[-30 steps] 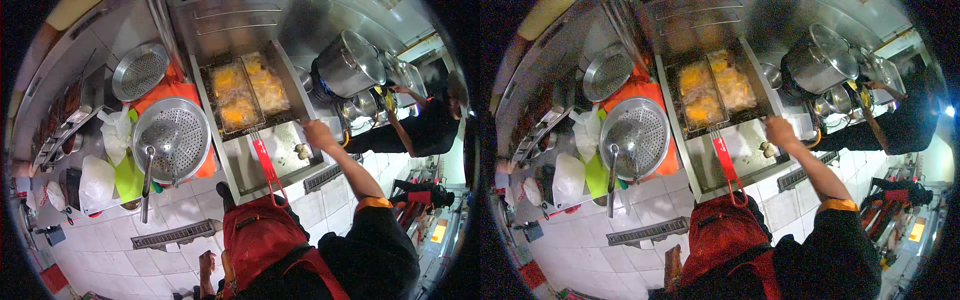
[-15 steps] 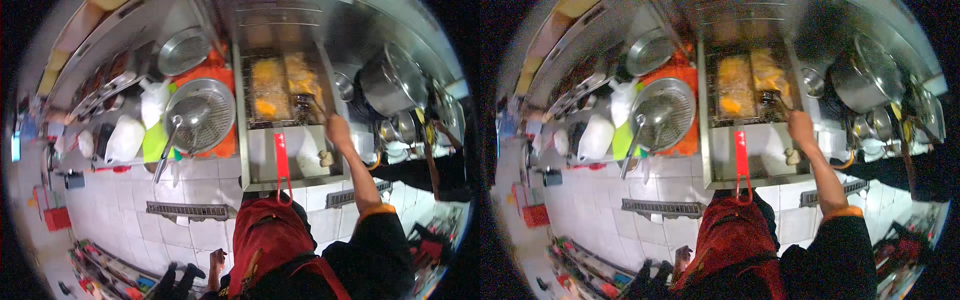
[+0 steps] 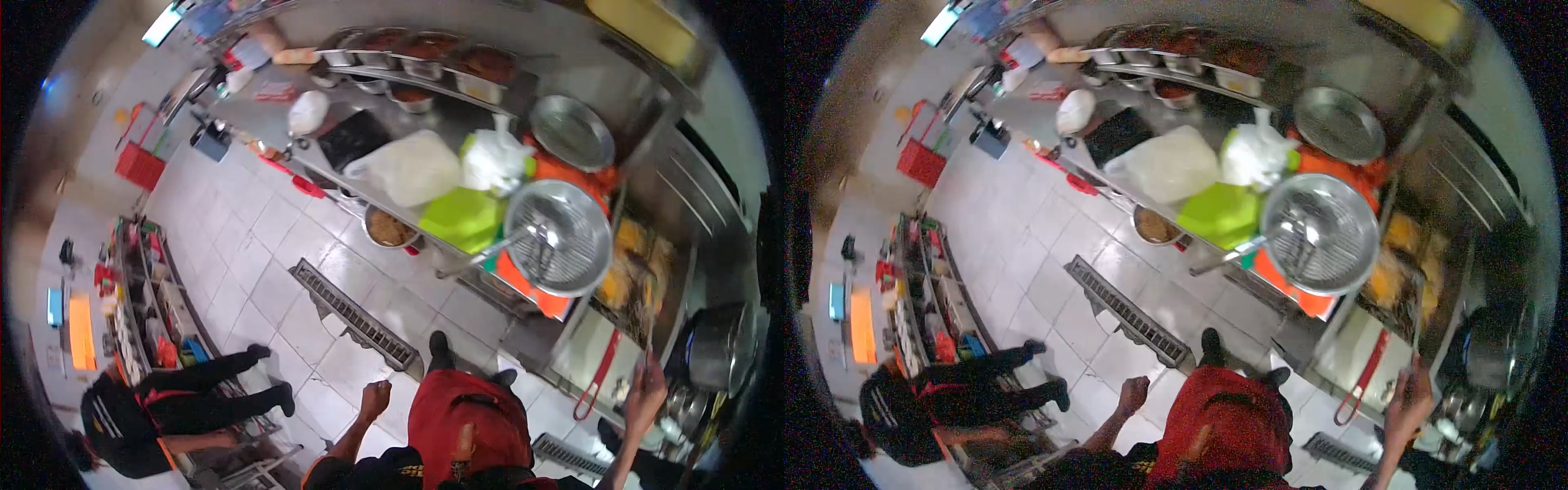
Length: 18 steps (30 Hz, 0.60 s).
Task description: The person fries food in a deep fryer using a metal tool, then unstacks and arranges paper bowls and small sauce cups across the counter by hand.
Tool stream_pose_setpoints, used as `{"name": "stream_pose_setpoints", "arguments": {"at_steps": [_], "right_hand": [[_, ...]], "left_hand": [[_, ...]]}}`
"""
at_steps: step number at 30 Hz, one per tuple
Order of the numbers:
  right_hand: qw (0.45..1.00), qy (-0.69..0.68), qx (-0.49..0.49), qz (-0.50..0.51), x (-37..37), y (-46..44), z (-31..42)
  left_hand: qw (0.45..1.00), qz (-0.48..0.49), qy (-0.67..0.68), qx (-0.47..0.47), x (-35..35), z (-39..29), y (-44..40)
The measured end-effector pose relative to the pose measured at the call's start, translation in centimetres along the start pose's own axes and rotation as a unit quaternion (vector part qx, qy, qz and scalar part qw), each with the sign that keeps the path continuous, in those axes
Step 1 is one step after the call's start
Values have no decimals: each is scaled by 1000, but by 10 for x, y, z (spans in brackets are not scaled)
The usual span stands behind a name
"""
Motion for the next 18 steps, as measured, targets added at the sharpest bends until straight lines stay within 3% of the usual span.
{"name": "stream_pose_setpoints", "arguments": {"at_steps": [2, 4, 6, 8, 10, 11, 12, 15, 16, 17, 18], "right_hand": [[995, -22, -86, -33, 62, -59, 56], [986, 93, -139, -24, 122, -128, 82], [971, 80, -220, -57, 192, -205, 68], [977, 130, -171, 14, 231, -258, 74], [960, 182, -211, 9, 278, -324, 30], [941, 240, -238, -1, 294, -342, 21], [936, 243, -254, 11, 298, -342, 29], [907, 305, -291, 19, 288, -336, 80], [930, 156, -332, -18, 277, -310, 120], [930, 4, -364, -50, 263, -276, 160], [936, -84, -340, 39, 251, -231, 200]], "left_hand": [[998, -5, -53, 35, -18, 17, -29], [999, -26, 6, -32, -60, 8, -48], [993, -89, -77, 17, -71, 51, -49], [984, -167, 7, -68, -105, 59, -21], [945, -308, -94, -56, -110, 90, 29], [912, -301, 91, -265, -118, 89, 60], [804, -272, 273, -453, -120, 79, 97], [573, -420, 592, -380, -91, 70, 186], [491, -463, 660, -330, -79, 59, 208], [448, -421, 758, -219, -56, 62, 229], [645, -513, 466, -323, -26, 71, 228]]}}
Point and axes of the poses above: each hand's wrist, its own y-axis away from the middle knuckle, its own x-axis out of the palm, z = x × y, the point moved 2 cm from there along -y, towards the middle knuckle, and after that the axes turned 2 degrees about -y, right-handed, at the moved point
